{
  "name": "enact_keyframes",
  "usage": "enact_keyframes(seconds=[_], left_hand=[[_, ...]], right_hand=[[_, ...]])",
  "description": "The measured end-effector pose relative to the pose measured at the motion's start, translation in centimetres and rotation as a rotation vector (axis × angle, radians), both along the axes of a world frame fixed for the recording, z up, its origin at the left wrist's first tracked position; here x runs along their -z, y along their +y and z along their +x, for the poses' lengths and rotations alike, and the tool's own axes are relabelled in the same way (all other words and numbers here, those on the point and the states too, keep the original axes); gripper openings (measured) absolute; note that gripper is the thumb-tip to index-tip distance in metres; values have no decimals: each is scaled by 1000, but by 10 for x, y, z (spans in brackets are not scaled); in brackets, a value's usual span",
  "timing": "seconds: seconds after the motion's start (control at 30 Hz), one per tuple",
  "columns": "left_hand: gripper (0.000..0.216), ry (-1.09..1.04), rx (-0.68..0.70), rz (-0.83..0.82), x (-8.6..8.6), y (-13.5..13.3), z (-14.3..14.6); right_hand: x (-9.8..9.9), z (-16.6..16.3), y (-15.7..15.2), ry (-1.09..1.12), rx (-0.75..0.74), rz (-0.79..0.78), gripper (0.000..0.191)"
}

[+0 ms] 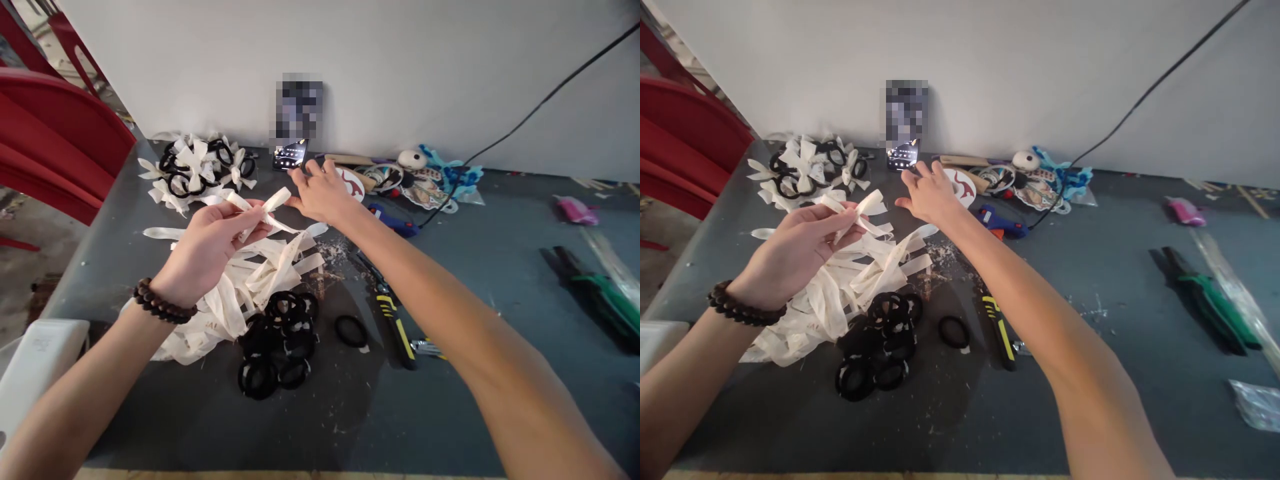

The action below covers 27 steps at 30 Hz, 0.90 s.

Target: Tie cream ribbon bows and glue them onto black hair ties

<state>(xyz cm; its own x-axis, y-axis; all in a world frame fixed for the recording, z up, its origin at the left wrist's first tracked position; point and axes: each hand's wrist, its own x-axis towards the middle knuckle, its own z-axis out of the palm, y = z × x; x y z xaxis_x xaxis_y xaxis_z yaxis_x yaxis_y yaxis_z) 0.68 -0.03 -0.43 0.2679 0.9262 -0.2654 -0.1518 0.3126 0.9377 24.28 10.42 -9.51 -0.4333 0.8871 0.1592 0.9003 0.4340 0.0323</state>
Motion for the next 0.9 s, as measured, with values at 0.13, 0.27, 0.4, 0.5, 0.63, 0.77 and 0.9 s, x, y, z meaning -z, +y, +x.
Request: enact_keyframes(seconds=[0.13,0.27,0.4,0.5,0.63,0.77,0.9], left_hand=[[18,6,16,39,2,4,-5],[21,11,50,7,5,2,-1],[26,77,156,-31,7,-4,6],[24,129,215,-32,7,-8,9],[25,165,217,-36,6,-10,10],[26,162,209,-17,6,-9,8],[24,157,220,-21,7,-8,8]], right_hand=[[-3,3,-1,25,70,42,81],[-5,-2,-6,31,60,50,80],[-5,-13,-6,67,34,92,86],[-7,-20,-3,69,38,100,90],[-5,-21,3,29,-17,44,95],[-1,-15,5,15,-21,14,94],[-2,-11,4,62,68,83,96]])
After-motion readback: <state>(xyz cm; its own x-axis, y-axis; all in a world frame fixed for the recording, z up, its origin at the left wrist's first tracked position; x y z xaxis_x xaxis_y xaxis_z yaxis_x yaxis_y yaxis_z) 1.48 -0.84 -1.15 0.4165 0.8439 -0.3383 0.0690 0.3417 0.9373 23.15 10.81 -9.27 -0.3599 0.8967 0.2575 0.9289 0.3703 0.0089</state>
